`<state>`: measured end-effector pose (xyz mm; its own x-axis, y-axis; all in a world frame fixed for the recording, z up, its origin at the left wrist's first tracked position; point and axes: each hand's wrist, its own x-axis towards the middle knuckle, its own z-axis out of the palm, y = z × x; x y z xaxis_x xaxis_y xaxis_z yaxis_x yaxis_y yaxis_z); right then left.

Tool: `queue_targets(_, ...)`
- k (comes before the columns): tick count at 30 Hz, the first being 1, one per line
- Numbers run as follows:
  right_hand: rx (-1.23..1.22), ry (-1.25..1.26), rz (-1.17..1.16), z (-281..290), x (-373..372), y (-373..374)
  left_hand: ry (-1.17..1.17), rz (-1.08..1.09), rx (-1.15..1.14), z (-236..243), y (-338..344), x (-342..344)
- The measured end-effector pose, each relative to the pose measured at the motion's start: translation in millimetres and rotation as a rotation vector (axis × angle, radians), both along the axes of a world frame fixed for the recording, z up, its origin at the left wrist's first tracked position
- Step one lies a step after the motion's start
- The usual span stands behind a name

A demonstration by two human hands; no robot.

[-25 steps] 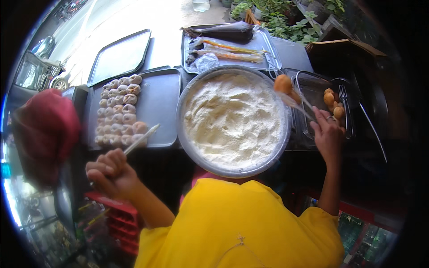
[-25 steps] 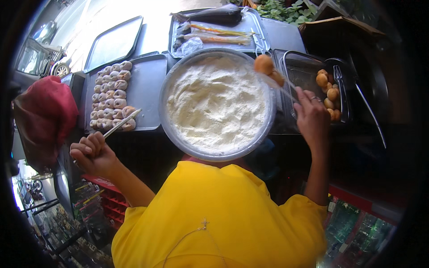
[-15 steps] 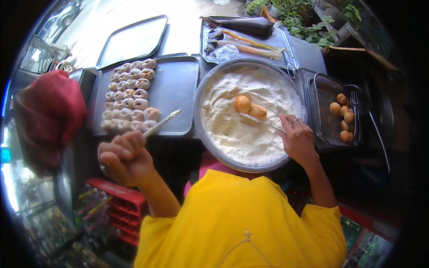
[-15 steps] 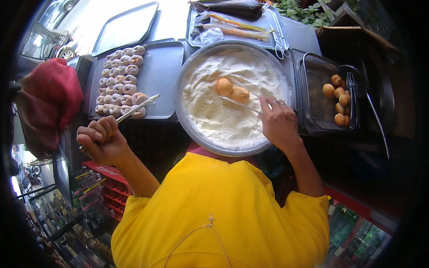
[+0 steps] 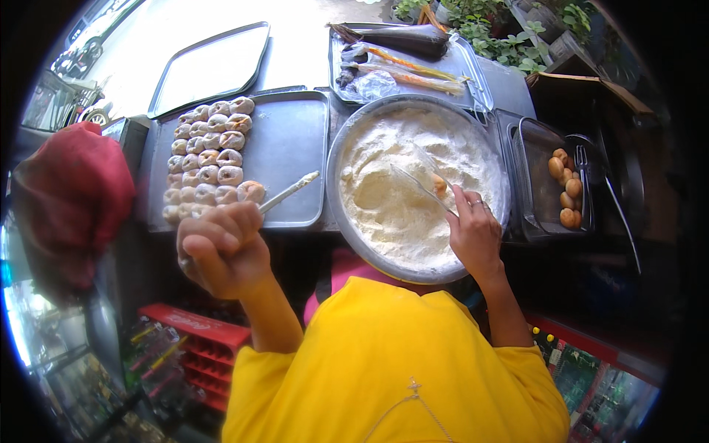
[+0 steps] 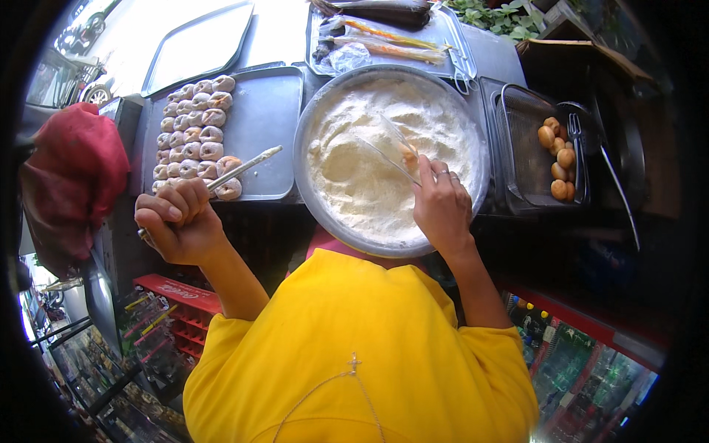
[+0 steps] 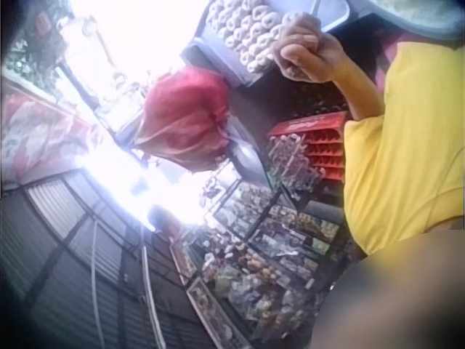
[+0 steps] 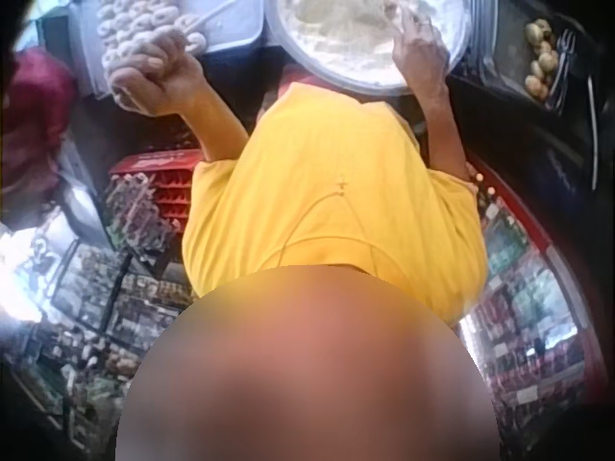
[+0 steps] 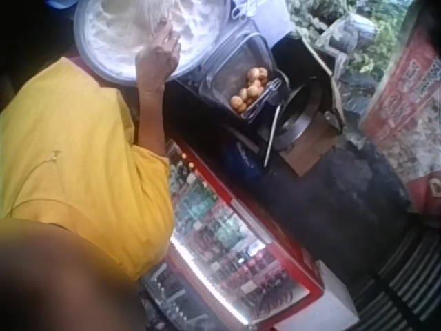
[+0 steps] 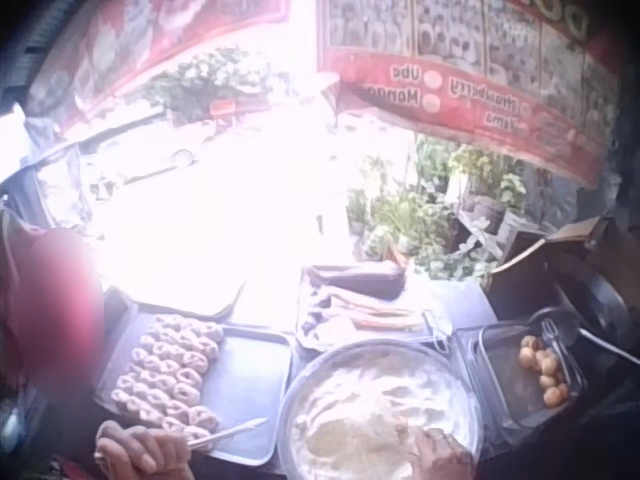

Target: The person coats small dough balls in a white batter using tongs, places them on a tray, and then uses a piping bag to fill the center of each coated ball with a dark filling. The person also transfers sesame-coated dough balls from a tray into a deep fryer.

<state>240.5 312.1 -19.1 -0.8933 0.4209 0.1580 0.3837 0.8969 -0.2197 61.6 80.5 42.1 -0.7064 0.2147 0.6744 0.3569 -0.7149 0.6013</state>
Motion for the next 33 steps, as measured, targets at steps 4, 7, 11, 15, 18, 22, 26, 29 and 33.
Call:
queue_targets(4, -0.033, -0.018, 0.055, -12, -13, -9, 0.018, -0.049, -0.021, -2, 8, -3)
queue_targets(7, -0.097, -0.007, 0.105, -7, 7, -12, -0.055, -0.107, 0.072, -2, 13, -3)
queue_targets(11, 0.006, -0.07, 0.052, 10, 49, -24, -0.109, -0.141, 0.048, -8, 27, 9)
queue_targets(15, 0.066, -0.102, 0.018, 5, 45, -42, -0.148, -0.284, -0.041, -16, 47, 21)
queue_targets(18, 0.028, -0.105, 0.004, 0, 30, -34, -0.148, -0.362, -0.119, -21, 58, 24)
queue_targets(22, -0.104, -0.08, 0.058, 5, 28, -13, -0.156, -0.454, -0.161, -25, 71, 20)
queue_targets(26, -0.004, -0.12, 0.047, 4, 27, -15, -0.179, -0.48, -0.148, -25, 77, 17)
queue_targets(29, 0.02, -0.064, 0.059, -3, 19, -19, -0.156, -0.478, -0.144, -23, 78, 15)
queue_targets(33, -0.049, -0.057, 0.059, -9, 16, -14, -0.149, -0.45, -0.178, -29, 78, 12)
